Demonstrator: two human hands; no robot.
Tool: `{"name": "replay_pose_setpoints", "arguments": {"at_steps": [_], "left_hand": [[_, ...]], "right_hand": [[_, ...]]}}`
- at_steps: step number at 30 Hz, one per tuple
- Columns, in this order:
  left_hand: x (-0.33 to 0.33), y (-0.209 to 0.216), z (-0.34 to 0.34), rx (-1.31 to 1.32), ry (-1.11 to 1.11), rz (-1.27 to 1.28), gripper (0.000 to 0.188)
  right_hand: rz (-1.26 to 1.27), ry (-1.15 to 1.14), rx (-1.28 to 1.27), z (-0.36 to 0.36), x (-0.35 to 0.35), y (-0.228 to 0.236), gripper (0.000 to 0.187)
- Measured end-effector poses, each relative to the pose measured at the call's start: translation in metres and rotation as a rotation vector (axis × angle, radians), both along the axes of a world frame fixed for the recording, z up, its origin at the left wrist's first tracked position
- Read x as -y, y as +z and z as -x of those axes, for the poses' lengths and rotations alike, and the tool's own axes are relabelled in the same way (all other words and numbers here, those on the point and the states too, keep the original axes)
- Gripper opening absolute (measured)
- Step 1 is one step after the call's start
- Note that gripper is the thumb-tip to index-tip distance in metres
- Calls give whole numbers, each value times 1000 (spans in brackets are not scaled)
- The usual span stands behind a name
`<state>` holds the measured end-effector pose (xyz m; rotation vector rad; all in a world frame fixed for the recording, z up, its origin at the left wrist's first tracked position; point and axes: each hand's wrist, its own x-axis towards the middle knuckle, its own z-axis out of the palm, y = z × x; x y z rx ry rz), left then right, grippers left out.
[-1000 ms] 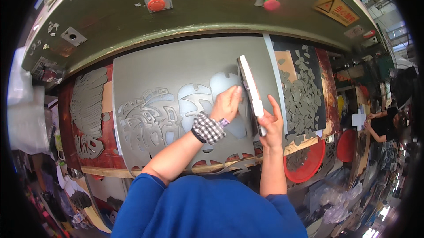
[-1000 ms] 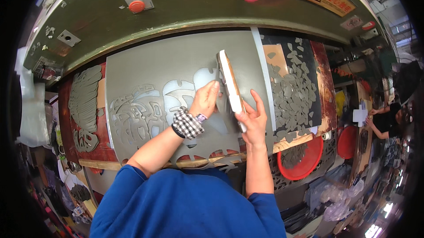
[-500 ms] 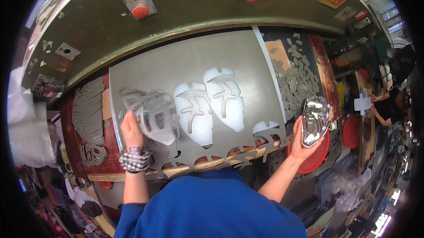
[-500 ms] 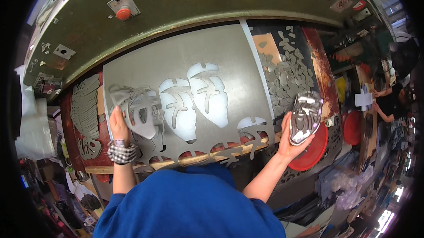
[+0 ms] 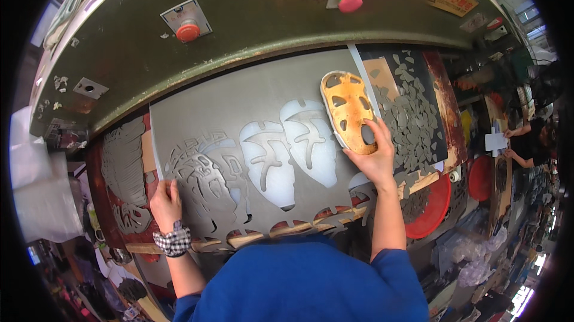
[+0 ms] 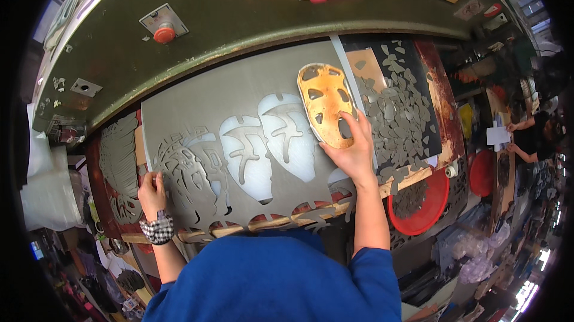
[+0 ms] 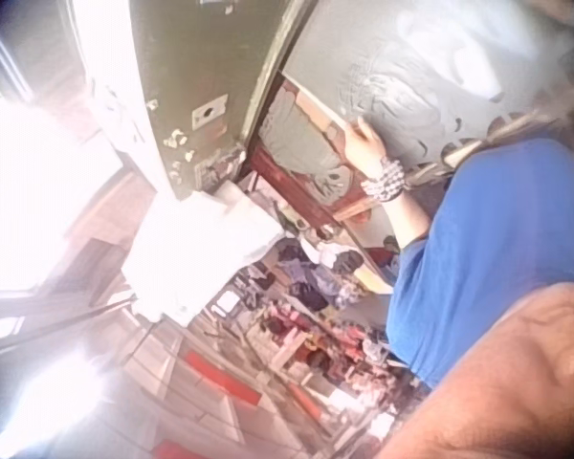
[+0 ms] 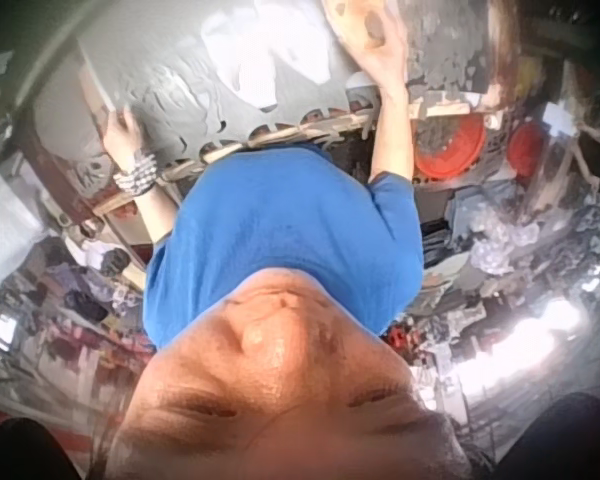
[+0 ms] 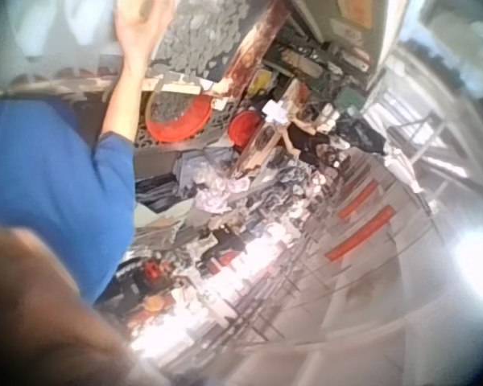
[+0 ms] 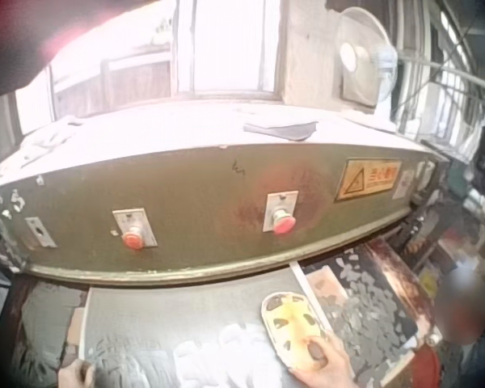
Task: The person places a flat gray sheet into a hydraulic press, closes the lid, and then removes the pressed decorative cutout. They repeat this cycle multiple times, stacking the finished cutouts on the workbench.
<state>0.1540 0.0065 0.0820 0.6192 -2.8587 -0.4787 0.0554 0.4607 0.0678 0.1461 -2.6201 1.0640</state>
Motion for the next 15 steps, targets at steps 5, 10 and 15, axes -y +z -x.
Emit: {"name": "replay_pose_setpoints", "arguments": {"at_steps": [5,10,15], "left_hand": [[22,-19,-29,-135,109,48,14],[22,-49,-47,-247,137,39,23],[17,-82,-26,-308,301,-190,17]], "right_hand": [[-100,66,25,26,9,-5,108],[-86,105,7,58,5,-15,105],[742,-94,-66,113,20,-30,75]]}}
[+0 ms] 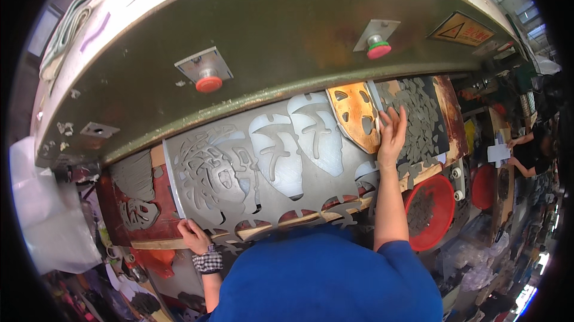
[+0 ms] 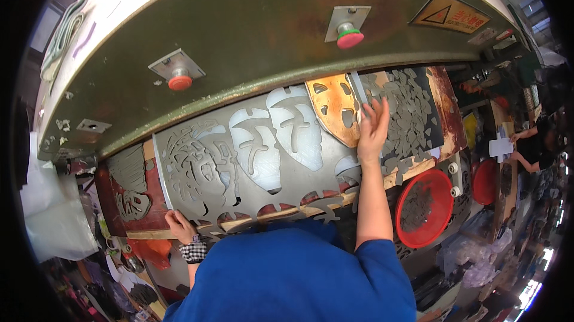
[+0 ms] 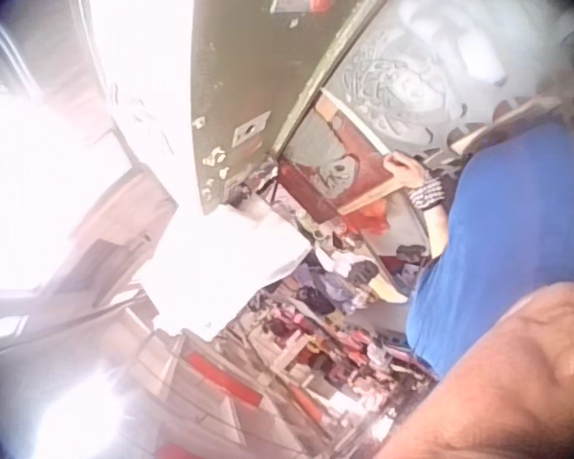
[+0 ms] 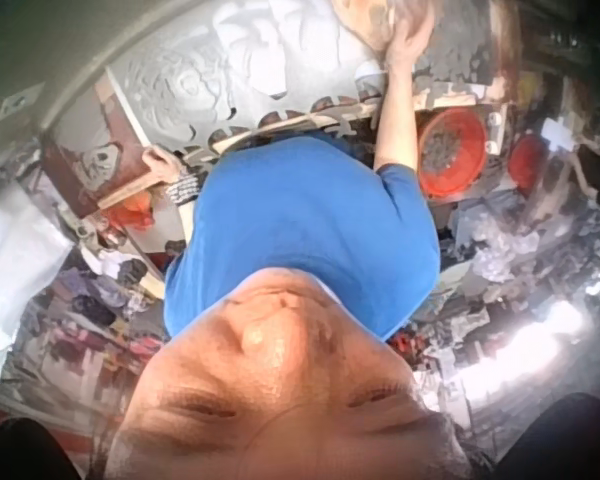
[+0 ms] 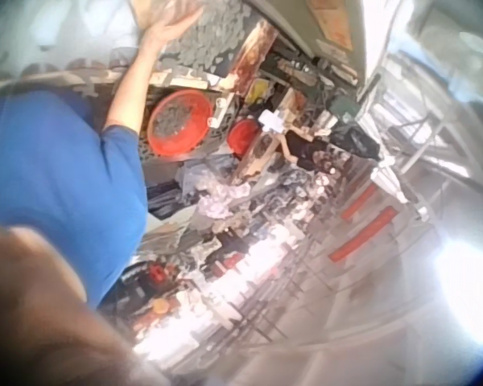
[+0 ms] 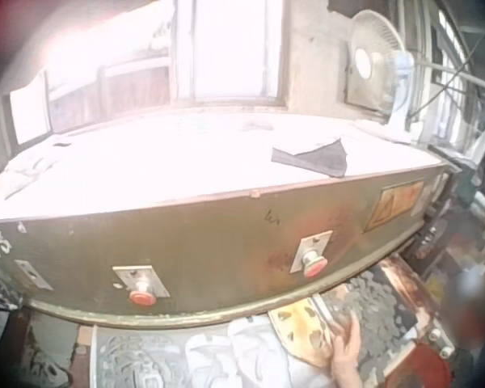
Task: The person places a flat gray sheet into a hydraulic press, closes the lid, and then removes the pressed decorative cutout. They repeat this cycle multiple times, stacking the finished cutouts on the workbench.
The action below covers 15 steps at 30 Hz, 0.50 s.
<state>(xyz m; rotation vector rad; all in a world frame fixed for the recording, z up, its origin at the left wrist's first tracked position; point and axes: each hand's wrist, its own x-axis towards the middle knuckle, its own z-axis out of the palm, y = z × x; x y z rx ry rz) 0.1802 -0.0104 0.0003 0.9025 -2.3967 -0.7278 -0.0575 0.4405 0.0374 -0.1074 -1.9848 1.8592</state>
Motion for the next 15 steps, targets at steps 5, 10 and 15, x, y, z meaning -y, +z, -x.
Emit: {"name": "replay_pose_setpoints", "arguments": {"at_steps": [5,10,15], "left_hand": [[20,-20,58,-100,0,-88,20],[37,-14,120,-117,29,-19,21],[53,-4,151,63,-24,95,28]], "right_hand": [[-486,-283,-271,86,21,46,72],[-783,-372,-270,141,61,84,97],[-756,-359,-264,138,64,75,103]]}}
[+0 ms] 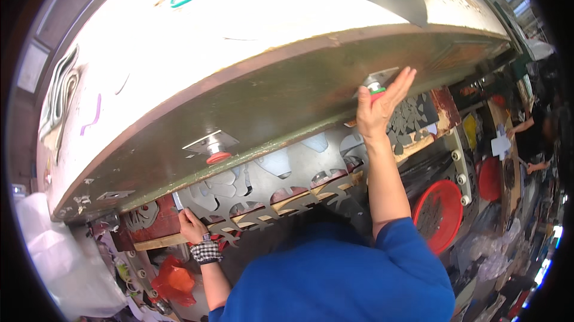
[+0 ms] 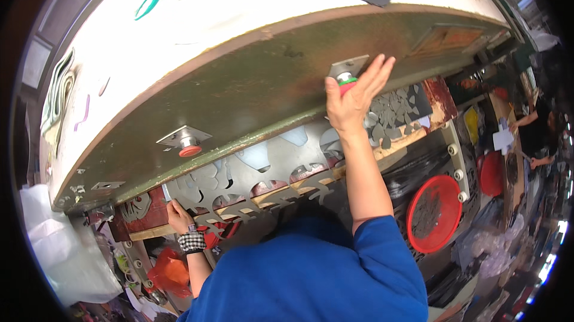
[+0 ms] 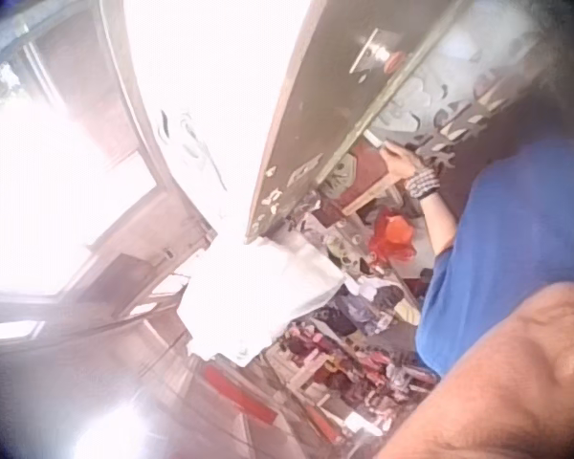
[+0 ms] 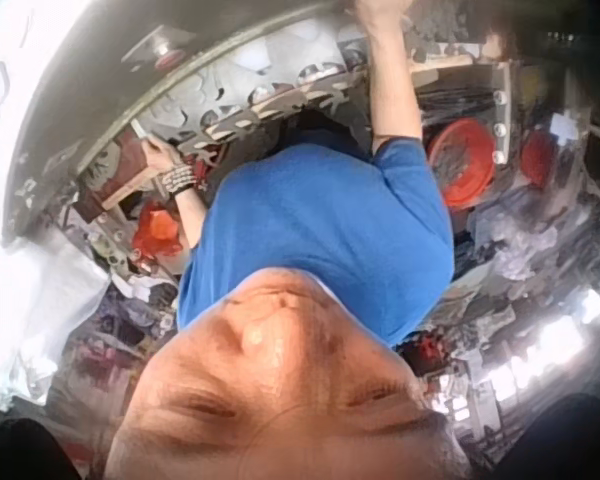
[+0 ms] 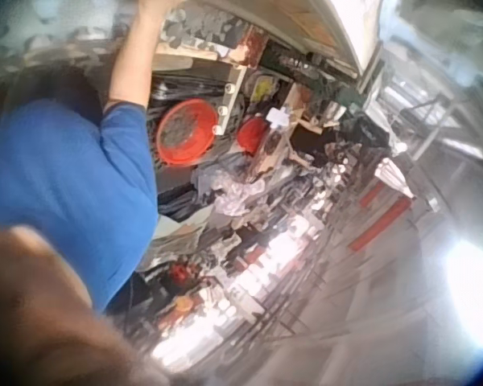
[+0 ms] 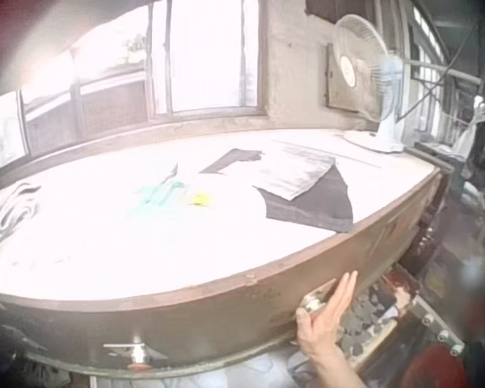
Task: The person places a flat gray sheet into a hydraulic press, closes the lid, and then removes the pressed decorative cutout. They repeat this cycle multiple times, stacking the finished cutouts on the workbench.
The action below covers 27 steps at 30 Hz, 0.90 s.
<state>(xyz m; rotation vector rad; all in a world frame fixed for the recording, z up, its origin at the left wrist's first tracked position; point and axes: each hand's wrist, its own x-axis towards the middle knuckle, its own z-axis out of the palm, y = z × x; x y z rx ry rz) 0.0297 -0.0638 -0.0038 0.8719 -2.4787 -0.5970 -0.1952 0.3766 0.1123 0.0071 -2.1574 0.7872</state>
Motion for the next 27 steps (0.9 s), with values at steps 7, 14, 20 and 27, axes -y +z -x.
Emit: {"name": "replay_pose_setpoints", "arguments": {"at_steps": [7,14,20,27], "left_hand": [[16,-12,-12,81,11,24,31],[33,-50,-15,-92,-128,-13,32],[47,-60,-41,-72,-22,-172,36],[45,-81,-101,-169,-114,-81,32]], "right_hand": [[-51,-180,304,-63,-43,-45,81],[468,-239,610,-106,-60,-95,43],[495,-141,485,-181,-74,-79,39],[155,-194,405,-252,-98,-58,46]]}}
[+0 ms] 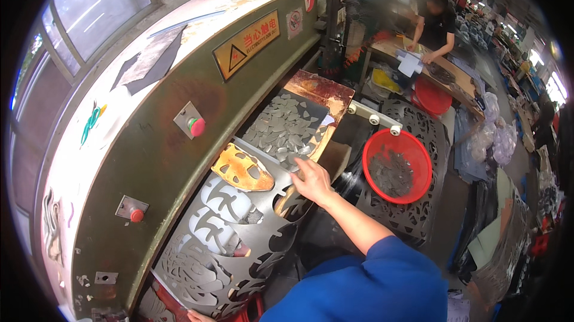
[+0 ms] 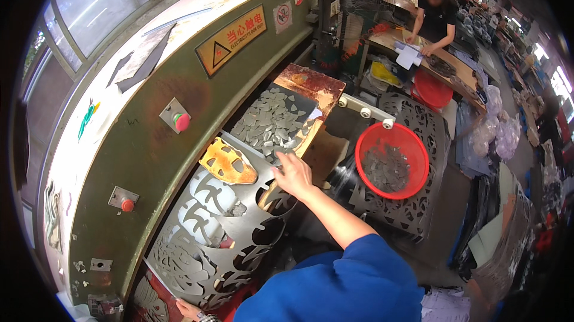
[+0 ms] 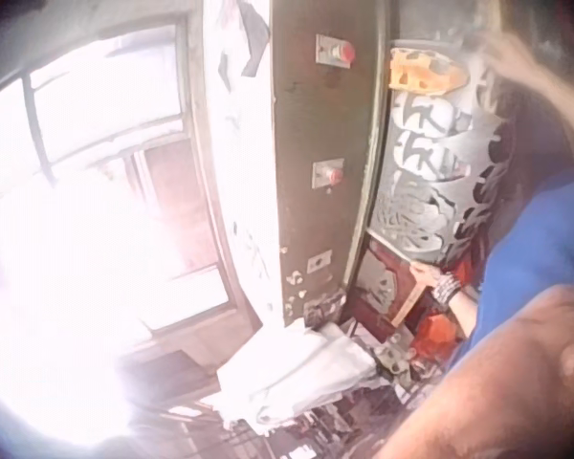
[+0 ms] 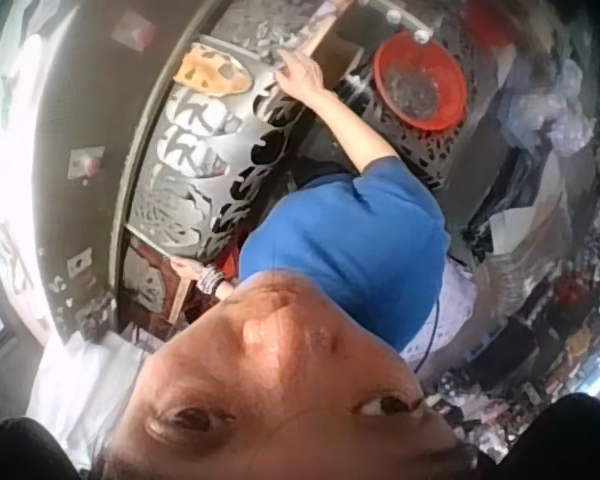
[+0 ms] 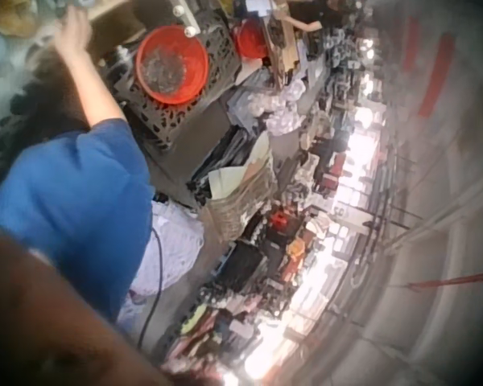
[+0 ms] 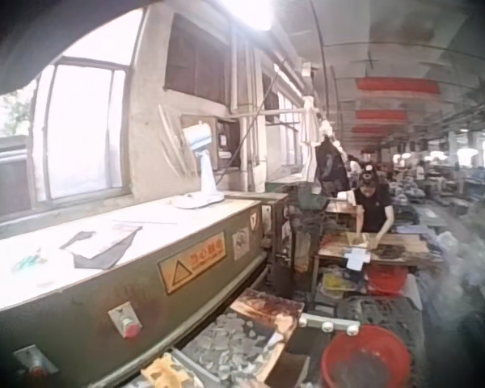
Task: The person places a flat gray sheet into a hydraulic press, closes the lid, and then removes the pressed decorative cutout. They repeat this cycle multiple times, stacking the finished cutouts on the workbench.
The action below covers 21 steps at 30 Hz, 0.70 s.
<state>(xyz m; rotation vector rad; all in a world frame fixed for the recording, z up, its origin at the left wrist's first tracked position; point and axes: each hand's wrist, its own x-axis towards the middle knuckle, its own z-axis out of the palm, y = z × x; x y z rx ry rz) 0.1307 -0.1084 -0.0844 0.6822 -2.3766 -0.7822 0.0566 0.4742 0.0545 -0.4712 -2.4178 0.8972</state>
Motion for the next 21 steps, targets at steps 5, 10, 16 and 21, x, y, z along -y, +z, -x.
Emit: {"name": "replay_pose_setpoints", "arguments": {"at_steps": [5,10,16,21], "left_hand": [[-12,26,-44,-88,-37,53,31],[-62,79,-73,-103,172,-17,31],[-208,132,31,-65,-205,-367,26],[-374,156,135,261,-745,-737,28]], "right_hand": [[-208,419,125,21,22,4,89],[-274,409,58,17,34,-7,83],[404,467,135,28,10,10,87],[1239,416,266,45,-21,34,90]]}}
